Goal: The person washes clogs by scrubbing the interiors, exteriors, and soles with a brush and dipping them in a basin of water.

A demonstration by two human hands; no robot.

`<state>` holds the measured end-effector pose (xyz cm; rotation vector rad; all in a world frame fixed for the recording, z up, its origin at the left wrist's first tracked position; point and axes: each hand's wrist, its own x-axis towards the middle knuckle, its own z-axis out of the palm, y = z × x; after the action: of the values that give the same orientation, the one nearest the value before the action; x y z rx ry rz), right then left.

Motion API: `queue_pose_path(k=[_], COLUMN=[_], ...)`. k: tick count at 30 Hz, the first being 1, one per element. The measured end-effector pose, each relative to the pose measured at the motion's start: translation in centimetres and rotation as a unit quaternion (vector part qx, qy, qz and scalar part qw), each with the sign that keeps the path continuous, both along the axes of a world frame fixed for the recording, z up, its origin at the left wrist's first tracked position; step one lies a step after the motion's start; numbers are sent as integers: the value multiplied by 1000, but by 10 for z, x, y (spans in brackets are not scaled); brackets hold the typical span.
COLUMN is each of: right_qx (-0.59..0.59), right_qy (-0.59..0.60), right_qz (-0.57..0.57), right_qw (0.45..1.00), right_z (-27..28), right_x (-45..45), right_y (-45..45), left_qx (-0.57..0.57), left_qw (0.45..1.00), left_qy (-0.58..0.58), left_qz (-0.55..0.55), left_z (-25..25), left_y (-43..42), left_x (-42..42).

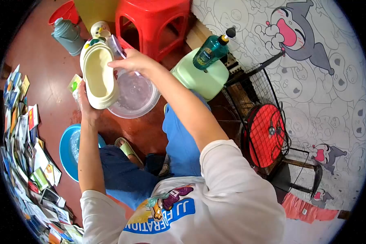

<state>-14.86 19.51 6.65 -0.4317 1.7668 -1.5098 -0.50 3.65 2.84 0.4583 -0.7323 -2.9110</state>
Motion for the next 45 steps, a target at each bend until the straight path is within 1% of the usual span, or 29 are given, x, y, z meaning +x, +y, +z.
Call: queue_pose_path(k=[1,4,6,7,8,9,11,13,14,15,16,17,19,22,24,26,27,28,29,31,32,34,35,37,41,44,45], right_qx=[0,-11,-24,-28,-24,-8,37,86,86,94,101,101,102,87,62,48,35,-1,-2,-27,-65,-71,-76,-72,-59,-66,-68], right_qy=[-2,5,86,127,162,186,236,298,298,346,393,394,441,431,435,457,475,582,583,537,560,572,583,573,580,552,554], right_qz=[-2,-19,-31,-37,-44,-52,-56,-68,-64,-68,-73,-69,-86,-102,-119,-120,-125,-138,-133,-112,-119,-118,-121,-119,-120,-125,-124], right_qw=[1000,1000,996,991,985,981,969,948,949,931,911,911,887,892,890,880,870,801,802,836,818,809,800,808,803,822,820], right_z=[-2,-17,-45,-58,-65,-66,-55,-47,-45,-44,-43,-43,-41,-36,-30,-30,-29,-27,-24,-21,-28,-26,-25,-28,-30,-26,-27], right_x=[0,3,-8,-12,-11,-11,-1,7,9,10,11,11,11,16,20,21,24,25,27,29,25,28,30,30,29,32,31], right_y=[1,-20,-27,-32,-34,-34,-33,-32,-32,-32,-32,-32,-34,-36,-38,-40,-42,-41,-42,-42,-43,-45,-46,-46,-45,-45,-44], left_qx=[-31,-33,-34,-81,-15,-51,-86,-222,-288,-286,-316,-345,-329,-327,-404,-416,-430,-469,-466,-461,-460,-430,-429,-421,-435,-438,-438], left_qw=[999,999,999,995,998,998,990,952,940,940,931,921,931,934,911,904,897,877,878,881,882,895,896,899,890,888,887], left_qy=[-19,-33,-28,-58,-55,-32,-101,-208,-182,-184,-178,-172,-152,-135,-88,-95,-102,-104,-105,-104,-105,-99,-100,-58,-46,-28,-26], left_qz=[8,18,-1,10,-37,-35,-53,10,28,31,42,52,41,46,-4,-2,-5,-23,-19,7,10,56,60,105,132,141,144], left_z=[-3,-25,-33,-52,-42,-49,-43,-39,-40,-39,-38,-37,-32,-32,-34,-38,-36,-31,-30,-27,-26,-21,-23,-26,-21,-29,-28], left_y=[-2,-12,-17,-25,-24,-27,-28,-23,-23,-24,-25,-27,-28,-26,-21,-20,-19,-21,-20,-20,-19,-17,-17,-19,-19,-19,-19], left_x=[-1,-9,-10,-16,-15,-12,-17,-19,-18,-17,-18,-18,-18,-19,-20,-18,-16,-18,-17,-16,-16,-16,-18,-23,-26,-30,-31])
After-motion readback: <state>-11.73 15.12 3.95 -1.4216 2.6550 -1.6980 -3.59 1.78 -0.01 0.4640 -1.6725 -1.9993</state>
